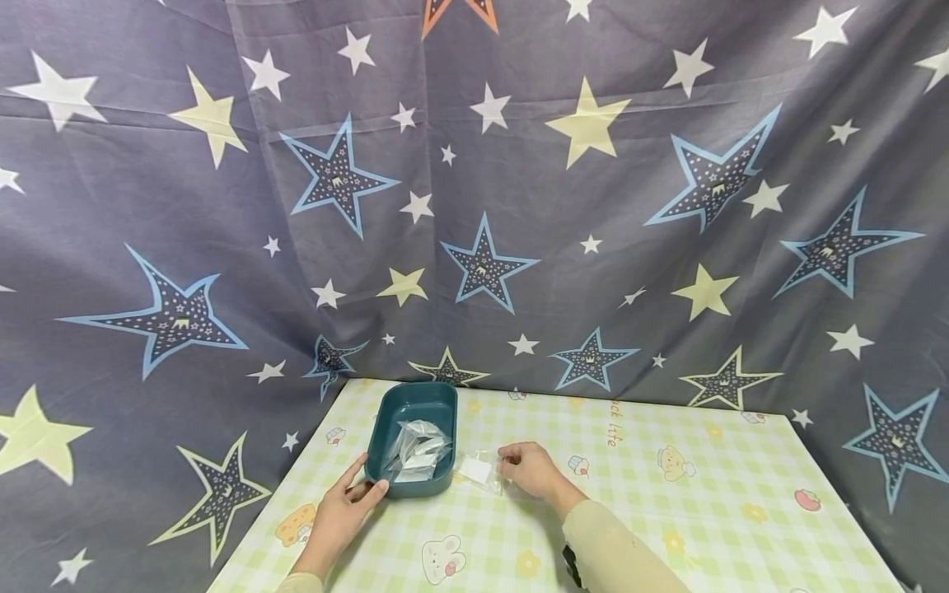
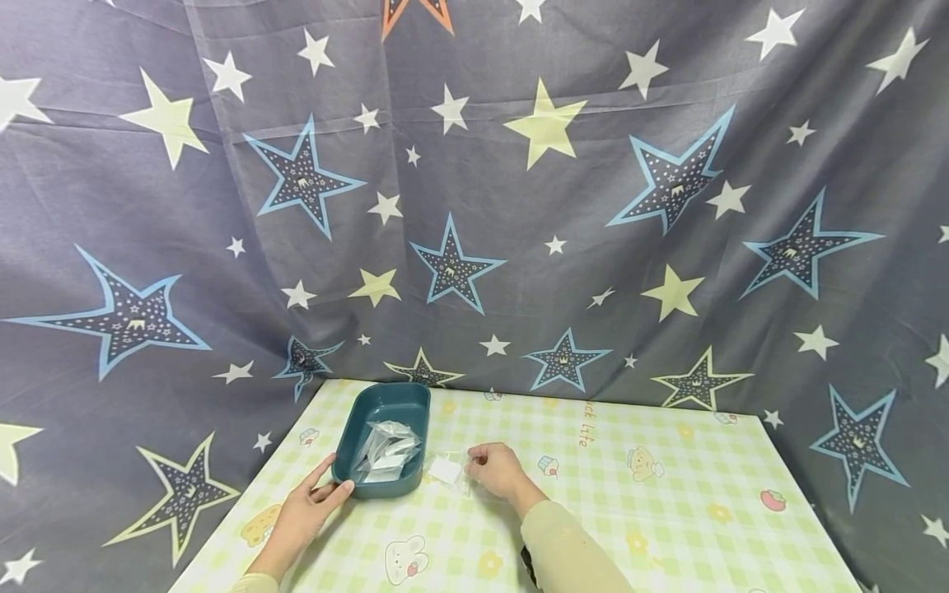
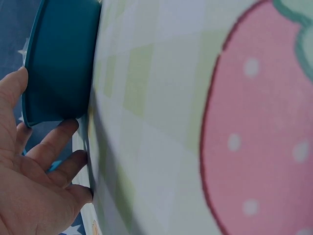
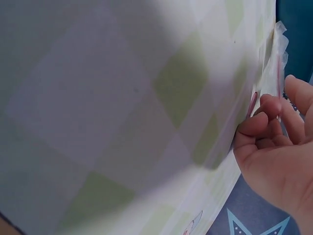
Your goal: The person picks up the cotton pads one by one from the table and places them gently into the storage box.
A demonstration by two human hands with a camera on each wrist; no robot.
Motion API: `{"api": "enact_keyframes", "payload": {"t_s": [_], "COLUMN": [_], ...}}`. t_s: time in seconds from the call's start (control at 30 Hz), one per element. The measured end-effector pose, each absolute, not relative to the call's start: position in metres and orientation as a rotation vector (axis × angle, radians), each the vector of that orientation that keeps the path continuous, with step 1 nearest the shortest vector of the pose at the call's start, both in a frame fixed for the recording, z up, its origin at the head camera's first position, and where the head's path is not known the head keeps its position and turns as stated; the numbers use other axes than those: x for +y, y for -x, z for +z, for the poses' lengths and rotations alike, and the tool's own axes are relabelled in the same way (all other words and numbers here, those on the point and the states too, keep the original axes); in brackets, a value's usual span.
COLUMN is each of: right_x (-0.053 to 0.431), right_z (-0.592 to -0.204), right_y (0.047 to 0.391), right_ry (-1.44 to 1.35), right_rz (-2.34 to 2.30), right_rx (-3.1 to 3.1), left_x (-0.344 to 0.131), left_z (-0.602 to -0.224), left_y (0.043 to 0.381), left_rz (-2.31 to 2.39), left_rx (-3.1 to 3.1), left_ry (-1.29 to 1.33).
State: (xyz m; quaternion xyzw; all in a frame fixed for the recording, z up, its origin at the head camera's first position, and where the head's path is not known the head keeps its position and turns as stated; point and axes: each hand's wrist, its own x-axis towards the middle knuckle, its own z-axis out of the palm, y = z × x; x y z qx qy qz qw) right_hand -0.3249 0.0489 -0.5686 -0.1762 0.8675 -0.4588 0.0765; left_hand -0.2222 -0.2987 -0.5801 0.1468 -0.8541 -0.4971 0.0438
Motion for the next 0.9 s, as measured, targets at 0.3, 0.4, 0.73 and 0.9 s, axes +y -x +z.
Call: {"api": "enact_keyframes", "payload": {"t_s": [0.3, 0.4, 0.73, 0.9], "right_x": [0.053, 0.055, 0.063, 0.064], "right_z": [-0.562, -0.563, -0.56, -0.558], "right_y": [0.325, 0.326, 0.33, 0.33], "right_ry": [0.535, 0.51, 0.489, 0.518], "right_rz": [-1.428, -1.436, -1.448, -1.446], "right_rx": [2.604, 2.595, 2.595, 2.615], "left_x": [-0.299, -0.299, -0.299, -0.299], "left_z": [-0.58, -0.58, -0.578, -0.578], "left_y": [0.222, 0.222, 0.222, 0.222], "left_rz": [-1.512, -1.509, -1.524, -1.505], "left_rx": [-2.624, -2.626, -2.63, -2.637], "left_ry": [-0.432, -0.432, -0.429, -0.421]}}
